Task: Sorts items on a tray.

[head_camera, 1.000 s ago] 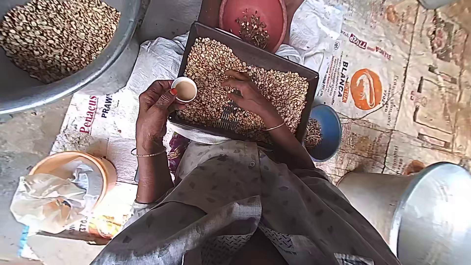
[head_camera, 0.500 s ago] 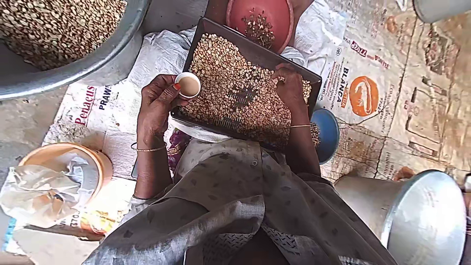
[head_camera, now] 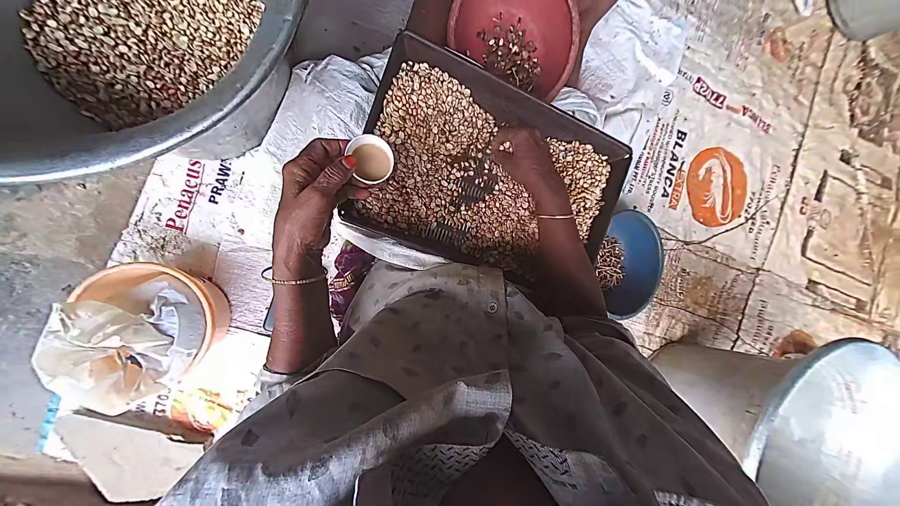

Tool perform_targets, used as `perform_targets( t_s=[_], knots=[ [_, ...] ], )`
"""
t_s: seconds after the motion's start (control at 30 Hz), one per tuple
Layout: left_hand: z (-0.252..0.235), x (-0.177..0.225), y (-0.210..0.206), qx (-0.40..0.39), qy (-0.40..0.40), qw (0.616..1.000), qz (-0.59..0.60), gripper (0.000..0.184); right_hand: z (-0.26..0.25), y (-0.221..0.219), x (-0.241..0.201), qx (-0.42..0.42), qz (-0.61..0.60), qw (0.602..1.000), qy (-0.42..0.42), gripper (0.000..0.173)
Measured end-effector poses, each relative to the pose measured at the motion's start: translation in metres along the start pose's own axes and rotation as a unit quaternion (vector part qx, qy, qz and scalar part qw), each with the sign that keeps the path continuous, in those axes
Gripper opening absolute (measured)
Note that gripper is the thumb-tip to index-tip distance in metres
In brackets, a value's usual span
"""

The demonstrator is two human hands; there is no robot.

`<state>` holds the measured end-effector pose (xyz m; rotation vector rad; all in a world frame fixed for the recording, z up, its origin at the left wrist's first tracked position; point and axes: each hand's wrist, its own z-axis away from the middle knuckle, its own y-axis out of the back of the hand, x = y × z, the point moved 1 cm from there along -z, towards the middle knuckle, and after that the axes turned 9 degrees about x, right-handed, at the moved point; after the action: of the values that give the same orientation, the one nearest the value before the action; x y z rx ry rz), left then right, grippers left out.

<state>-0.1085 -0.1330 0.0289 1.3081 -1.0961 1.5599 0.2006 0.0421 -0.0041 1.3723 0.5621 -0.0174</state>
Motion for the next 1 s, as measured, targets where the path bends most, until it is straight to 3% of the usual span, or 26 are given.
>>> perform_targets(
  t_s=[0.1,0.23,0.43,0.5,0.57,0.63,0.7,0.8,1.0],
  knots=[
    [-0.002,-0.003,-0.001,0.002,0.004,1.000,0.002,0.016,0.025,0.029,0.024,-0.075,-0.079,0.993,-0.047,0.020],
    [-0.002,-0.004,-0.003,0.001,0.006,1.000,0.001,0.017,0.046,0.044,0.005,-0.154,-0.189,0.969,-0.043,0.017],
    [-0.001,-0.003,-0.004,0.001,0.003,1.000,-0.001,0.017,0.012,0.002,-0.041,-0.033,-0.144,0.985,0.084,0.026],
    [0.001,-0.002,-0.003,0.003,0.004,1.000,-0.003,0.017,0.004,-0.017,-0.050,-0.028,-0.102,0.987,0.120,0.039],
    [0.000,-0.003,-0.002,0.003,0.003,1.000,-0.002,0.017,0.002,-0.025,-0.052,-0.046,-0.038,0.992,0.112,0.043],
    [0.000,-0.004,-0.001,0.004,0.008,1.000,-0.001,0.017,0.000,-0.020,-0.046,-0.039,-0.015,0.997,0.067,0.026],
    [0.000,-0.004,0.000,0.004,0.010,1.000,0.000,0.017,-0.001,-0.013,-0.035,0.011,-0.032,0.999,-0.007,0.019],
    [-0.001,-0.005,-0.002,0.004,0.011,1.000,0.003,0.017,-0.001,-0.009,-0.018,0.063,-0.096,0.990,-0.076,0.030],
    [-0.001,-0.005,-0.003,0.002,0.012,1.000,0.000,0.016,0.007,-0.020,-0.027,0.044,-0.192,0.980,0.015,0.021]
  ],
)
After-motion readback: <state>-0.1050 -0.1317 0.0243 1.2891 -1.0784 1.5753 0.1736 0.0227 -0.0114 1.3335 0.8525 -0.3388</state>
